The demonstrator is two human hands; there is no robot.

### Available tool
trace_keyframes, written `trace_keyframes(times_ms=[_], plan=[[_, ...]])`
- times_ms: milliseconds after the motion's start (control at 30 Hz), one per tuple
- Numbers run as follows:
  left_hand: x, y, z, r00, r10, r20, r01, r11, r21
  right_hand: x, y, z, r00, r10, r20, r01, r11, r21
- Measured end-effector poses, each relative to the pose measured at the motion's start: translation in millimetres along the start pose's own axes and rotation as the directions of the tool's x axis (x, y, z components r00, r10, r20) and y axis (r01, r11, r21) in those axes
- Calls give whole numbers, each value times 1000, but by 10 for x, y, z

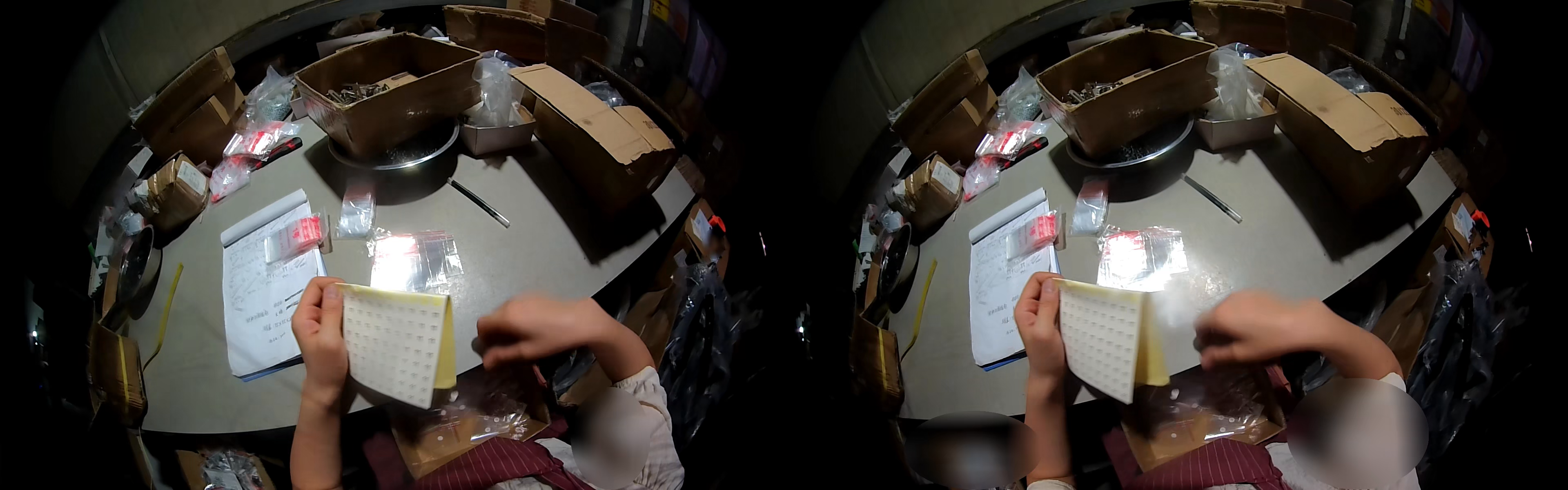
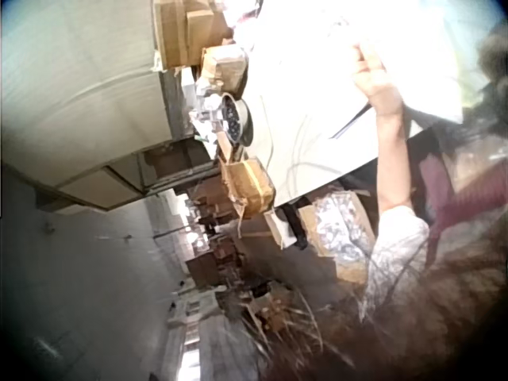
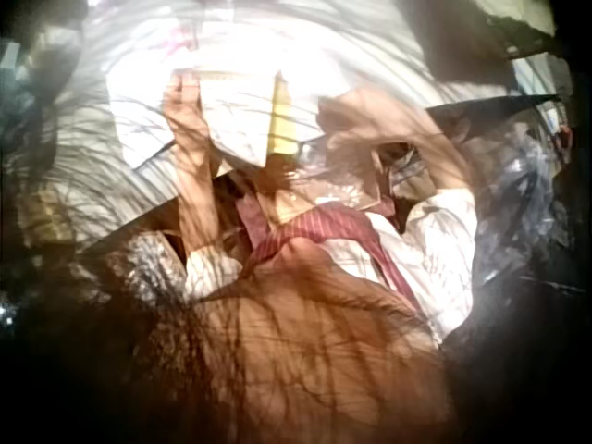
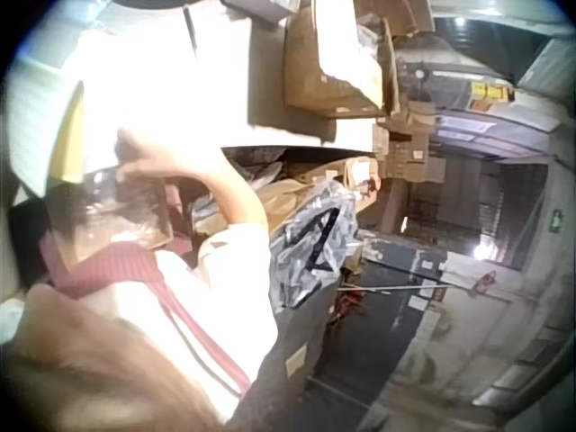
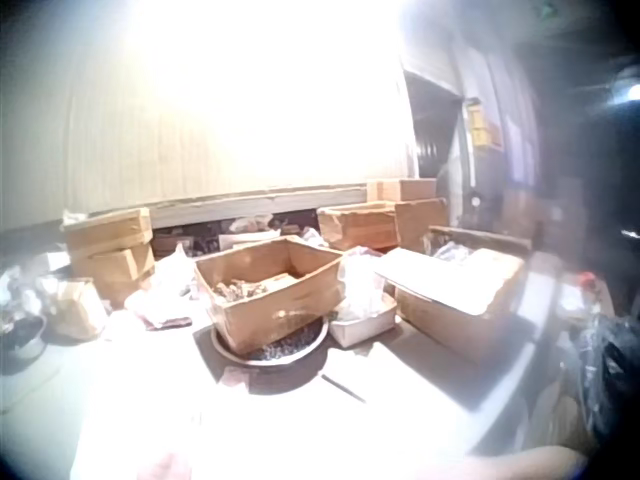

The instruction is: The person sorts small hardware components from a cluttered table into clear plastic bags. They place the filled bags into a cardboard box while referencing a handwritten list on a notepad. The person handles multiple small bags and boxes throughout the process.

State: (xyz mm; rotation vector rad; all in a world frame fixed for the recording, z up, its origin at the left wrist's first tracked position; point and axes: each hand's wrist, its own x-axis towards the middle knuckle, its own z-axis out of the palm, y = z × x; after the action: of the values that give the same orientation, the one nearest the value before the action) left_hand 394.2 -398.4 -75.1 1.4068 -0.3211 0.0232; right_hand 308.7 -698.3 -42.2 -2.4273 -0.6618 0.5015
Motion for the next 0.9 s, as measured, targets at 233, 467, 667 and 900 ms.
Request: trace_keyframes(times_ms=[233,467,667,900], plan=[[-53,-153,180,998,55,28,-60,965,253,362,56,26,938,-46,-345,152,946,287],[-97,-2,229,951,-219,217,208,975,75,571,253,138,920,115,-374,129,813,568],[-107,-47,187,915,-297,273,287,955,77,546,247,108,913,65,-402,250,689,680],[-113,-23,153,896,-351,271,301,930,211,422,309,95,927,102,-360,246,560,791]])
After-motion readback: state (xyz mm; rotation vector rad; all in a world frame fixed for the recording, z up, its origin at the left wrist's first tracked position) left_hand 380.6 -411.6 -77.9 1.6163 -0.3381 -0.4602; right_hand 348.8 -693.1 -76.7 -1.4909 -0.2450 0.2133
